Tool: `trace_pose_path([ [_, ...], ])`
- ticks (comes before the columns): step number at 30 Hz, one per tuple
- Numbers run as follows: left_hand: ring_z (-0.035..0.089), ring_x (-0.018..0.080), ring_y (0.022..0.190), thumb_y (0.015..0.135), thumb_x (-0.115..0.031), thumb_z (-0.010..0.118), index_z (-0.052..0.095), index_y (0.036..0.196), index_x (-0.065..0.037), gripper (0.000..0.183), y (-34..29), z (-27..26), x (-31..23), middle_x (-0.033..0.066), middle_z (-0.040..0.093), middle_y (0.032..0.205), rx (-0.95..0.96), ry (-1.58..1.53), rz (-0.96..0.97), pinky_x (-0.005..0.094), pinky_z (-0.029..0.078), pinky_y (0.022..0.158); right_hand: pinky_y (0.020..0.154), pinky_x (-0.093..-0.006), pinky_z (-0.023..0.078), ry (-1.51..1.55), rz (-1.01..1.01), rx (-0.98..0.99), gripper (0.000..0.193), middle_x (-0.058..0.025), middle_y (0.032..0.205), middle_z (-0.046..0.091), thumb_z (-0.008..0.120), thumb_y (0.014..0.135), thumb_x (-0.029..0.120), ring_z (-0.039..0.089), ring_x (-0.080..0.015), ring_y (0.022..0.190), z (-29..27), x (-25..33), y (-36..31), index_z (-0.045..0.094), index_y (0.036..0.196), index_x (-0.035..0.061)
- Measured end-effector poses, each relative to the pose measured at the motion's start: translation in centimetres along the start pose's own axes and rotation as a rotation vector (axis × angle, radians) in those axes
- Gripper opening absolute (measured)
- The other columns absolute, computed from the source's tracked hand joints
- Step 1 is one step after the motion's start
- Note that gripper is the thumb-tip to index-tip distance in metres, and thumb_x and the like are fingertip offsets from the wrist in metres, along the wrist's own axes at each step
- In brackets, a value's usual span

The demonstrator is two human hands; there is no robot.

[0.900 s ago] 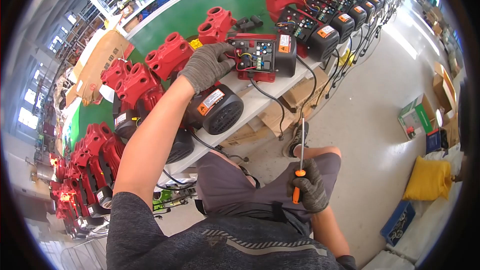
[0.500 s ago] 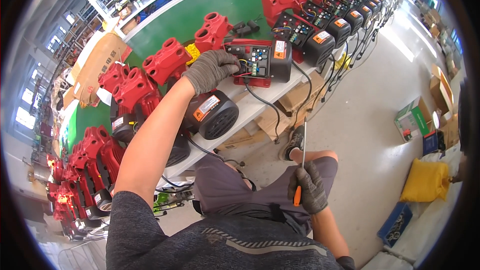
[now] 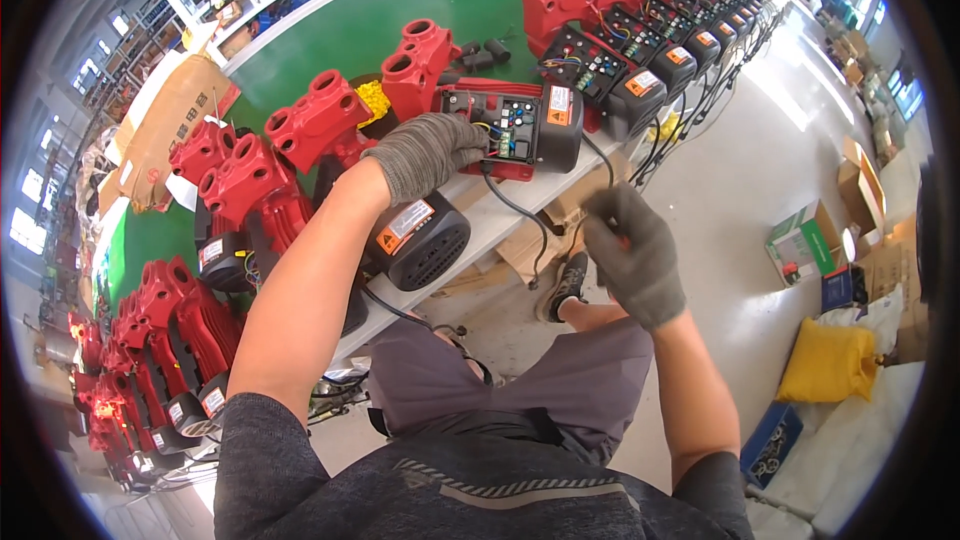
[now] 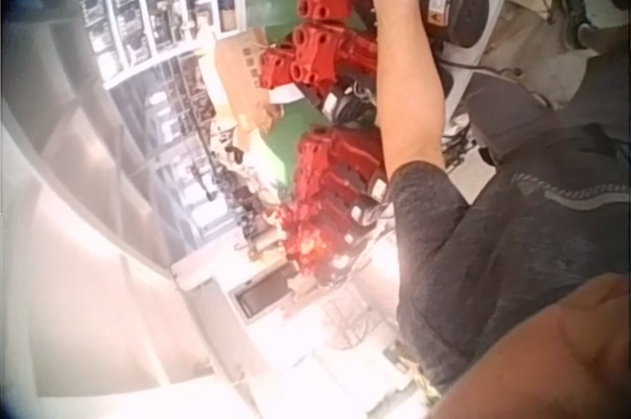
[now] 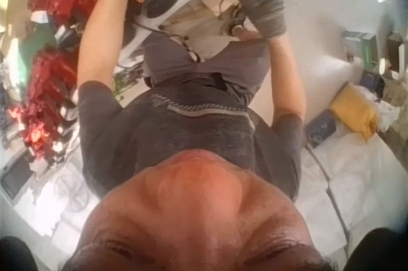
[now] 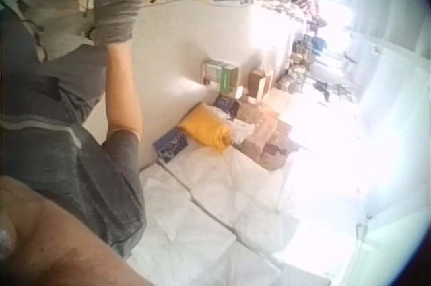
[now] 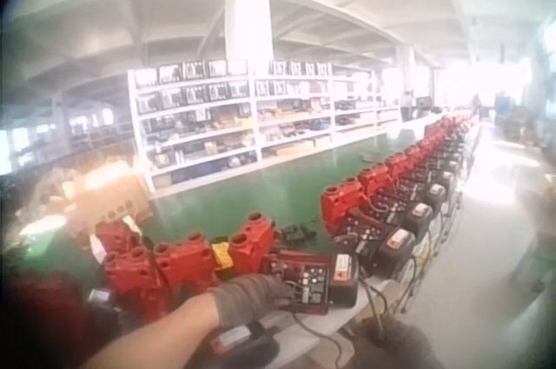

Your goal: The person connects wires into a control box on a pump using a screwdriver to tighten the terminals. The person also handles a small black plastic component by hand.

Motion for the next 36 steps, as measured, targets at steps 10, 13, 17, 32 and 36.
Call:
trace_pose_path([
  [10, 0.07, 0.0313, 0.098, 0.091, -0.005, 0.068, 0.074, 0.113, -0.007, 0.023, 0.0, -0.1, -0.8, 0.0151, 0.072, 0.104, -0.02, -0.041, -0.011, 0.0392, 0.057, 0.088, 0.07, -0.0446, 0.054, -0.153, -0.282, -0.025, 0.027, -0.0212, 0.081, 0.068, 0.068, 0.096, 0.02, 0.068, -0.0397, 0.076, 8.6, 1.1, 8.2, 0.063, 0.113, 0.0015],
  [13, 0.068, 0.0345, 0.097, 0.093, -0.013, 0.067, 0.072, 0.111, -0.006, 0.02, 0.1, 0.1, -1.1, 0.015, 0.071, 0.099, -0.002, 0.104, 0.023, 0.041, 0.055, 0.089, 0.061, -0.0441, 0.055, -0.106, -0.31, -0.039, 0.02, -0.0183, 0.074, 0.068, 0.062, 0.101, 0.021, 0.068, -0.0355, 0.066, 9.0, 0.9, 8.4, 0.062, 0.102, 0.0008],
  [17, 0.067, 0.0349, 0.098, 0.093, -0.013, 0.068, 0.071, 0.109, -0.003, 0.019, -0.1, 0.0, -0.5, 0.0159, 0.071, 0.102, 0.016, -0.097, 0.04, 0.0406, 0.054, 0.09, 0.04, -0.0318, 0.05, 0.464, 0.318, 0.113, 0.033, -0.0066, 0.067, 0.062, 0.052, 0.107, 0.031, 0.055, -0.0146, 0.045, 11.7, -3.1, 7.0, 0.061, 0.095, 0.0023],
  [32, 0.069, 0.0333, 0.099, 0.093, -0.01, 0.07, 0.073, 0.114, -0.007, 0.022, 0.0, 1.0, 1.3, 0.0155, 0.073, 0.106, -0.006, -0.215, 0.051, 0.0385, 0.055, 0.092, 0.065, -0.045, 0.056, -0.648, -0.649, -0.05, 0.027, -0.013, 0.094, 0.066, 0.072, 0.089, 0.02, 0.069, -0.0346, 0.076, 9.2, 2.5, 7.1, 0.067, 0.114, 0.0101],
  [36, 0.068, 0.0357, 0.1, 0.095, -0.013, 0.067, 0.073, 0.113, -0.007, 0.02, -0.8, 0.3, 0.7, 0.0176, 0.072, 0.106, -0.008, -0.146, 0.044, 0.0412, 0.055, 0.091, 0.064, -0.0439, 0.054, -0.416, -0.571, 0.081, 0.025, -0.0166, 0.082, 0.068, 0.069, 0.095, 0.024, 0.069, -0.0346, 0.074, 7.5, 5.1, 8.5, 0.067, 0.112, 0.0059],
])
Point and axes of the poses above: each hand's wrist, its own y-axis towards the middle knuckle, its own z-axis out of the palm, x = y × z, the point moved 9 cm from there along y, towards the middle knuckle
